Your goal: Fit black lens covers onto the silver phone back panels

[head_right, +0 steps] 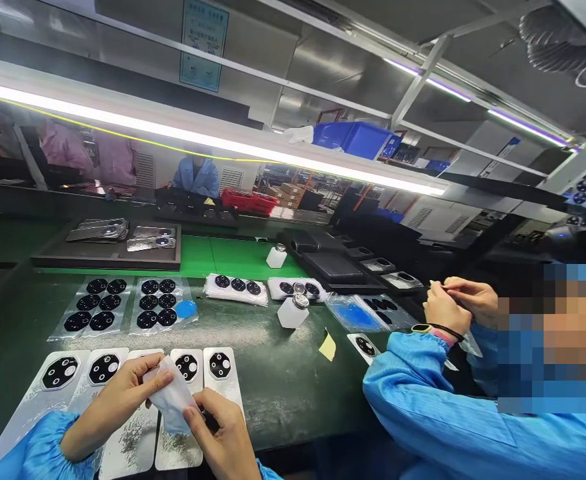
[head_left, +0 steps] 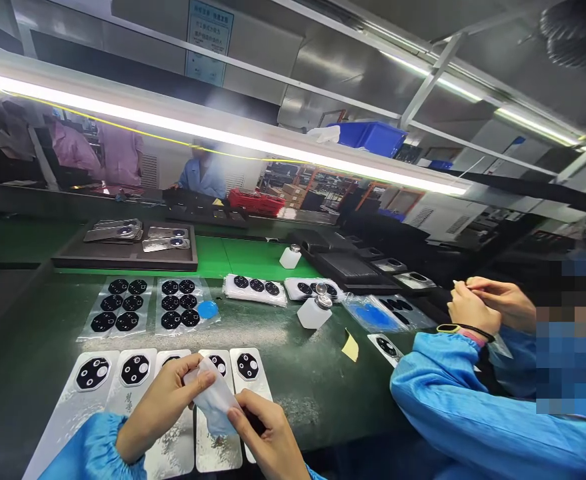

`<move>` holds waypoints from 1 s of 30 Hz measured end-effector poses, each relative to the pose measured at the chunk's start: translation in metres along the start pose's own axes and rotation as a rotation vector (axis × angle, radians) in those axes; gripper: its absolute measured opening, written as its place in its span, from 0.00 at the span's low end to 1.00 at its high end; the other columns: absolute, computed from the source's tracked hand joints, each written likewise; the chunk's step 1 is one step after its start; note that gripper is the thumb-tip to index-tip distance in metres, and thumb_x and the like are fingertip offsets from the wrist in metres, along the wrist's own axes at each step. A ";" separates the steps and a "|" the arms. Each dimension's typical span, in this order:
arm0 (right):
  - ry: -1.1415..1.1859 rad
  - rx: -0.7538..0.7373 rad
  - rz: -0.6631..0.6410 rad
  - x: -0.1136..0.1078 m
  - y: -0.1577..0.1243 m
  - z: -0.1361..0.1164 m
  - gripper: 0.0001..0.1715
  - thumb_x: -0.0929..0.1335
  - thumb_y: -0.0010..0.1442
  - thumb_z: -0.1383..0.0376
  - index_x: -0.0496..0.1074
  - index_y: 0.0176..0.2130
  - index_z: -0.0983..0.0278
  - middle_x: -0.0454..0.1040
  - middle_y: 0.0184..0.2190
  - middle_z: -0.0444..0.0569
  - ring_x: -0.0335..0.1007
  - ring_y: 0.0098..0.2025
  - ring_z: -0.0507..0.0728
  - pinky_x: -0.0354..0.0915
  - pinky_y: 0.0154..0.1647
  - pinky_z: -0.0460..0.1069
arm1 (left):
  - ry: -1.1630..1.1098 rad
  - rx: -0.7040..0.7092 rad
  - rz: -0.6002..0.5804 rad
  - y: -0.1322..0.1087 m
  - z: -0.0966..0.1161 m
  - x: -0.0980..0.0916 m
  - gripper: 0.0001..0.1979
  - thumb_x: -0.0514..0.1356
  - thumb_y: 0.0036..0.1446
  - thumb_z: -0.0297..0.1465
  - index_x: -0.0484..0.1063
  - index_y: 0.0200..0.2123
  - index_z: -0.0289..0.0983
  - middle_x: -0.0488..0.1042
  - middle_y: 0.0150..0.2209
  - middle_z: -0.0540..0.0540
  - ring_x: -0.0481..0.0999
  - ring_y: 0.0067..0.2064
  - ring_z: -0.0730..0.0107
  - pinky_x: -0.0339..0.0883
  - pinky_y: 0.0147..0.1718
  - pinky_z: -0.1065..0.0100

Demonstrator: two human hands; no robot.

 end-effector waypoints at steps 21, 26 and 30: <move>0.123 0.078 0.280 0.020 -0.013 0.005 0.20 0.65 0.65 0.51 0.76 0.35 0.63 0.69 0.24 0.43 0.64 0.26 0.51 0.62 0.29 0.44 | 0.364 0.249 0.193 -0.030 0.008 0.015 0.09 0.63 0.59 0.41 0.76 0.42 0.47 0.73 0.55 0.47 0.56 0.65 0.50 0.49 0.63 0.51; 0.152 0.098 0.324 0.024 -0.017 0.011 0.28 0.65 0.65 0.49 0.70 0.59 0.59 0.74 0.26 0.43 0.71 0.28 0.53 0.68 0.32 0.45 | 0.224 0.135 0.191 -0.029 0.000 0.020 0.10 0.60 0.60 0.40 0.74 0.34 0.41 0.77 0.41 0.43 0.73 0.48 0.55 0.64 0.50 0.58; 0.157 0.006 0.344 0.029 -0.018 0.010 0.25 0.67 0.62 0.46 0.77 0.52 0.55 0.80 0.44 0.50 0.77 0.46 0.61 0.72 0.48 0.51 | 0.071 0.110 0.170 -0.030 -0.001 0.027 0.11 0.59 0.61 0.41 0.73 0.36 0.39 0.77 0.37 0.45 0.75 0.43 0.59 0.65 0.44 0.64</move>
Point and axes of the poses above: each hand's wrist, its own y-axis towards the middle knuckle, its own x-axis out of the palm, z = x × y, the point moved 2 cm from there along y, towards the middle knuckle
